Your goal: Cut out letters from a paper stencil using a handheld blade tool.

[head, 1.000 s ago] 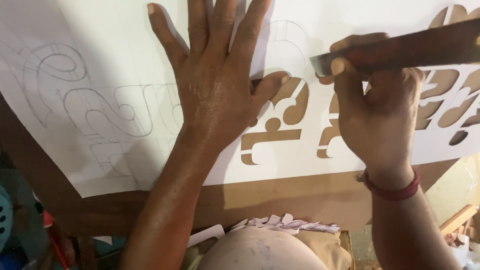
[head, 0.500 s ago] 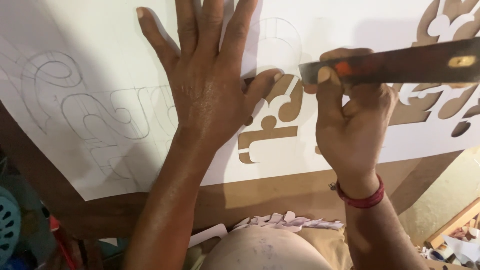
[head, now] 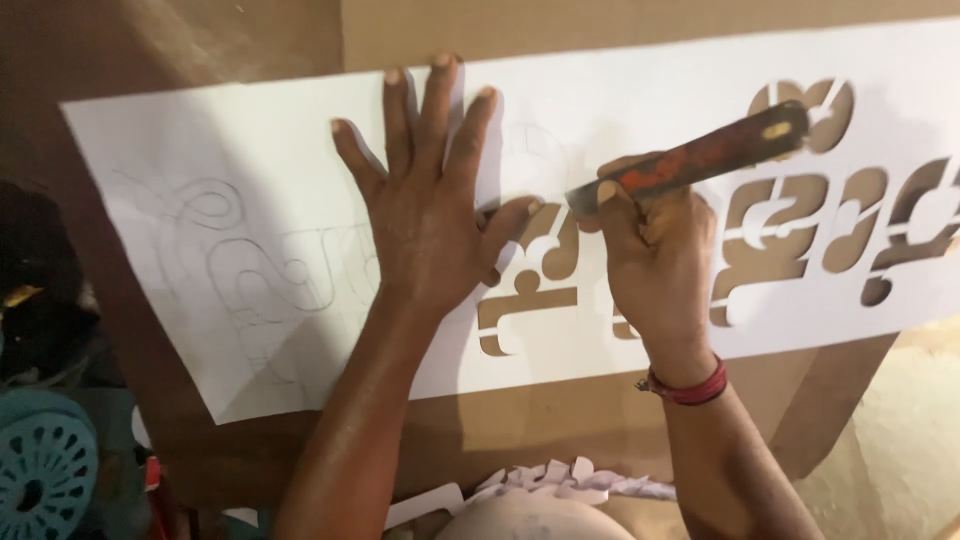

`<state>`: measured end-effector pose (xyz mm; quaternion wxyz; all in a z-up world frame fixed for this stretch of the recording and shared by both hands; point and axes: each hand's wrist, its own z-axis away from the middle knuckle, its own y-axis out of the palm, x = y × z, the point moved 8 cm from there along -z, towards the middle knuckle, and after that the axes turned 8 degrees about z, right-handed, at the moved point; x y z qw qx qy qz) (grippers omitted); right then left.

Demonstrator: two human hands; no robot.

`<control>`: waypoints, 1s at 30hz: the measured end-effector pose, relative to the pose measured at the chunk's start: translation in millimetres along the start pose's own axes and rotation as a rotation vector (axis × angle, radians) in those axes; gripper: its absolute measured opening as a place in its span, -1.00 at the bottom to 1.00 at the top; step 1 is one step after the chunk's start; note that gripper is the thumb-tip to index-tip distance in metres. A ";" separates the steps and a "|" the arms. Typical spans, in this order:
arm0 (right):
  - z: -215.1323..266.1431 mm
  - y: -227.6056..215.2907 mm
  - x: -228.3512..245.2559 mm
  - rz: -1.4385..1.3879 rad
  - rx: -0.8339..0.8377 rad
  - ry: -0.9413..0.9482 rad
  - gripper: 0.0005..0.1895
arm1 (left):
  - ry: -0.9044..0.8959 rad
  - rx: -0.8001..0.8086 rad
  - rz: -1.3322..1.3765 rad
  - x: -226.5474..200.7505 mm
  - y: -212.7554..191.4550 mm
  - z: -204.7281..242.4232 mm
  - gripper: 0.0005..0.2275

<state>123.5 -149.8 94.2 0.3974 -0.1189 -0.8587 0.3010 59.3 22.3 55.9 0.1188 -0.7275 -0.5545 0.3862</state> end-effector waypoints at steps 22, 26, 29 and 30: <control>5.0 10.2 -46.6 -0.423 -0.071 0.089 -0.85 | 0.017 -0.017 -0.044 -0.9 -43.9 -27.8 -0.44; 4.3 12.9 -53.7 -0.357 -0.095 0.063 -0.85 | 0.023 -0.017 -0.103 2.3 -62.4 -50.4 -0.52; 7.0 7.7 -39.9 -0.336 -0.132 -0.118 -0.85 | -0.041 0.100 -0.170 4.9 -58.7 -58.1 -0.54; 11.2 7.2 -38.2 -0.338 -0.141 -0.122 -0.85 | -0.032 0.097 -0.173 5.5 -58.8 -54.9 -0.54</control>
